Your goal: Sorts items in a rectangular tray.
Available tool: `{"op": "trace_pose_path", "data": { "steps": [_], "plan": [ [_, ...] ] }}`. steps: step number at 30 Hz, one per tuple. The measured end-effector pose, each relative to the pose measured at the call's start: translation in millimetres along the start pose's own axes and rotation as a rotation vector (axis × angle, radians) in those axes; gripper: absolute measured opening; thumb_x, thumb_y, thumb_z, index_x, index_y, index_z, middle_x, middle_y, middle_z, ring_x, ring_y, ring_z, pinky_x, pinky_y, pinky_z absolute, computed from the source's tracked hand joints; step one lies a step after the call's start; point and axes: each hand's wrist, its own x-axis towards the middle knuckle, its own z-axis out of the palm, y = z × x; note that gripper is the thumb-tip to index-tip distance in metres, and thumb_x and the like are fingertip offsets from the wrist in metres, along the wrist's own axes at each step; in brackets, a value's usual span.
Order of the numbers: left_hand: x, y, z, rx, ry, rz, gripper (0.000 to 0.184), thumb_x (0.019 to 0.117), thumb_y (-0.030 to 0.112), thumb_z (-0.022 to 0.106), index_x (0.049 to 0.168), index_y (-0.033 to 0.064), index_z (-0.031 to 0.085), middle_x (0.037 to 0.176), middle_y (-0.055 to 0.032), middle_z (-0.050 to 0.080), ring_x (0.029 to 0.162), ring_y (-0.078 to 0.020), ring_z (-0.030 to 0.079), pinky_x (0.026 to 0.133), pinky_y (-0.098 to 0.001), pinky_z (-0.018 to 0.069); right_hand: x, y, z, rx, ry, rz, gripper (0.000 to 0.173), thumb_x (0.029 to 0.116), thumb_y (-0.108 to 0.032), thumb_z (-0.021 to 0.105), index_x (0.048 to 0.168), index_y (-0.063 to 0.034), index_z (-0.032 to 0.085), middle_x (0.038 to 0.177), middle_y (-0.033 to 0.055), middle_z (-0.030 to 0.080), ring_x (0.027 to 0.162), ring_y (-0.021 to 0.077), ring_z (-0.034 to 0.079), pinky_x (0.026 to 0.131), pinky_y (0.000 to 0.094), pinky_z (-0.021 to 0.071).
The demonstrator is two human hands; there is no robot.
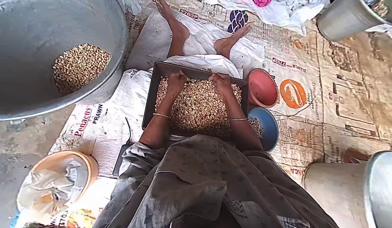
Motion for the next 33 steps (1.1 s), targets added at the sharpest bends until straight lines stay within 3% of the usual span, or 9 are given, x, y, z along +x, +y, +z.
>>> {"op": "trace_pose_path", "data": {
  "steps": [2,5,9,12,17,20,24,27,33],
  "plan": [
    [2.8,-3.1,1.8,0.142,-0.012,0.033,0.027,0.1039,0.018,0.055,0.110,-0.0054,0.068,0.103,-0.0235,0.069,0.100,-0.0354,0.066,0.093,-0.0558,0.0486,0.2,-9.1,13.5,-0.486,-0.026,0.021,0.038,0.1075,-0.031,0.052,0.106,0.0016,0.071,0.101,0.0198,0.071,0.096,0.0329,0.068,0.085,0.0530,0.0525],
    [1.0,3.8,1.5,0.336,-0.059,0.045,0.028,0.1035,0.016,0.054,0.118,-0.0022,0.069,0.111,-0.0247,0.070,0.112,-0.0406,0.067,0.100,-0.0598,0.0485,-8.4,-13.6,35.2,-0.701,0.016,0.032,0.030,0.1027,-0.026,0.058,0.112,-0.0007,0.070,0.113,0.0228,0.071,0.113,0.0418,0.067,0.093,0.0617,0.0504],
    [2.4,3.8,-0.9,0.362,-0.091,0.077,0.028,0.1036,0.015,0.052,0.119,-0.0015,0.070,0.114,-0.0245,0.071,0.114,-0.0408,0.066,0.101,-0.0598,0.0479,-3.0,6.3,20.0,-0.330,0.026,-0.051,0.019,0.0987,-0.017,0.066,0.101,-0.0008,0.075,0.098,0.0142,0.073,0.094,0.0242,0.068,0.087,0.0464,0.0522],
    [3.9,-0.3,-0.5,0.303,-0.161,0.126,0.026,0.1011,0.018,0.061,0.114,-0.0028,0.070,0.107,-0.0235,0.071,0.105,-0.0391,0.067,0.097,-0.0589,0.0491,-7.6,17.1,-0.7,0.181,-0.016,-0.057,0.012,0.0969,-0.011,0.068,0.086,-0.0057,0.068,0.068,-0.0035,0.056,0.055,0.0018,0.044,0.053,0.0199,0.0390],
    [4.3,0.6,4.7,0.356,-0.173,0.115,0.022,0.1008,0.011,0.056,0.106,-0.0063,0.069,0.102,-0.0263,0.069,0.104,-0.0427,0.066,0.094,-0.0621,0.0480,-10.3,15.9,-33.6,1.066,-0.320,-0.098,0.032,0.1082,-0.021,0.034,0.090,-0.0147,0.059,0.069,-0.0058,0.058,0.045,-0.0002,0.045,0.039,0.0130,0.0357],
    [7.1,-3.9,1.9,0.113,-0.135,0.139,0.021,0.1010,0.011,0.061,0.103,-0.0086,0.068,0.097,-0.0217,0.068,0.093,-0.0300,0.065,0.090,-0.0489,0.0509,-0.9,2.5,-22.7,0.818,-0.206,-0.008,0.042,0.1120,-0.026,0.032,0.099,-0.0074,0.067,0.074,-0.0033,0.064,0.045,0.0009,0.045,0.038,0.0141,0.0333],
    [3.2,-1.4,-4.1,-0.687,-0.073,0.002,0.022,0.1089,0.011,0.043,0.089,0.0125,0.052,0.061,0.0082,0.042,0.045,-0.0002,0.033,0.043,-0.0161,0.0298,11.8,-14.8,10.8,0.194,-0.196,-0.120,0.029,0.1092,-0.015,0.046,0.098,-0.0029,0.070,0.059,-0.0069,0.050,0.043,0.0006,0.037,0.041,0.0172,0.0321],
    [3.4,1.2,-16.2,-1.063,-0.056,-0.088,0.030,0.1092,0.017,0.026,0.090,0.0156,0.048,0.072,0.0043,0.055,0.046,-0.0013,0.038,0.041,-0.0146,0.0308,14.5,-19.5,32.4,-0.489,-0.264,-0.233,0.027,0.1038,-0.014,0.053,0.115,-0.0009,0.074,0.107,0.0173,0.074,0.102,0.0296,0.070,0.094,0.0496,0.0526],
    [10.4,-9.1,-20.5,-0.423,0.046,-0.113,0.022,0.1091,0.014,0.041,0.104,0.0059,0.061,0.071,0.0034,0.051,0.050,-0.0036,0.038,0.046,-0.0198,0.0325,-1.1,-15.9,59.8,-0.798,-0.154,-0.205,0.027,0.1035,-0.018,0.055,0.112,-0.0008,0.073,0.109,0.0239,0.073,0.108,0.0439,0.069,0.090,0.0619,0.0517]
  ]
}}
